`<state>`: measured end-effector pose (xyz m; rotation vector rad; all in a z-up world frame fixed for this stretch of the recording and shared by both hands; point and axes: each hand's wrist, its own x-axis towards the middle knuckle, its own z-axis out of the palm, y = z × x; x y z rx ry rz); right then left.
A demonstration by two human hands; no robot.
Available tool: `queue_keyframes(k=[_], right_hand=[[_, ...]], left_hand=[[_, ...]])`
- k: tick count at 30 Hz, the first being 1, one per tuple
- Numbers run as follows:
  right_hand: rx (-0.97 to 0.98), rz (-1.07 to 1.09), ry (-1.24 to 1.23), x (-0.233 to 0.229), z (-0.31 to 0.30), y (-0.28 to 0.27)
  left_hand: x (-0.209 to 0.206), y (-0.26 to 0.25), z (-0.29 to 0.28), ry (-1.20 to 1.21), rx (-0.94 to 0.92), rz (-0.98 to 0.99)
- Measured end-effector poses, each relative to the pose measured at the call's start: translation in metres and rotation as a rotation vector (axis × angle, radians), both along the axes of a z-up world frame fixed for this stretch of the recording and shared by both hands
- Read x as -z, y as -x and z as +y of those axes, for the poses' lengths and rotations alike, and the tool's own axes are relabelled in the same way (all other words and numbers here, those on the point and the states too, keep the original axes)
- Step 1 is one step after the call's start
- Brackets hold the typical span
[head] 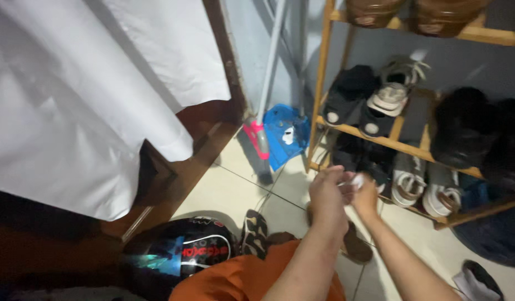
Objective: The person wipes several pairs of shoes and sandals on a wooden shoe rack using a white cloth, then cleans a decorated motorcycle helmet and places it on the top shelf. The person also briefly moves a broom and dustpan.
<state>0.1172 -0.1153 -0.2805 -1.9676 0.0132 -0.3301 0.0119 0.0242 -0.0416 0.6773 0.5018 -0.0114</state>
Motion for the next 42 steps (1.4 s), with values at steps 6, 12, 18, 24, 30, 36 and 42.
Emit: queue_keyframes(k=[6, 12, 18, 24, 30, 36, 42], right_hand=[[-0.338, 0.499, -0.010, 0.108, 0.090, 0.012], [-0.626, 0.482, 0.438, 0.106, 0.211, -0.015], [-0.791, 0.409, 0.825, 0.122, 0.268, -0.009], [-0.849, 0.356, 1.087, 0.135, 0.271, 0.004], [-0.905, 0.275, 1.230, 0.130, 0.266, 0.020], [-0.906, 0.189, 1.372, 0.126, 0.217, 0.026], [-1.002, 0.074, 1.499, 0.114, 0.167, 0.024]], left_hand=[[0.013, -0.053, 0.111, -0.186, -0.121, -0.125], [0.005, -0.069, 0.168, -0.131, -0.311, -0.088], [0.029, -0.075, 0.186, -0.265, -0.319, -0.070], [0.042, -0.075, 0.202, -0.294, -0.368, -0.041], [0.041, -0.069, 0.191, -0.301, -0.351, -0.043], [0.054, -0.071, 0.184, -0.381, -0.326, -0.046], [0.070, -0.074, 0.176, -0.382, -0.315, -0.047]])
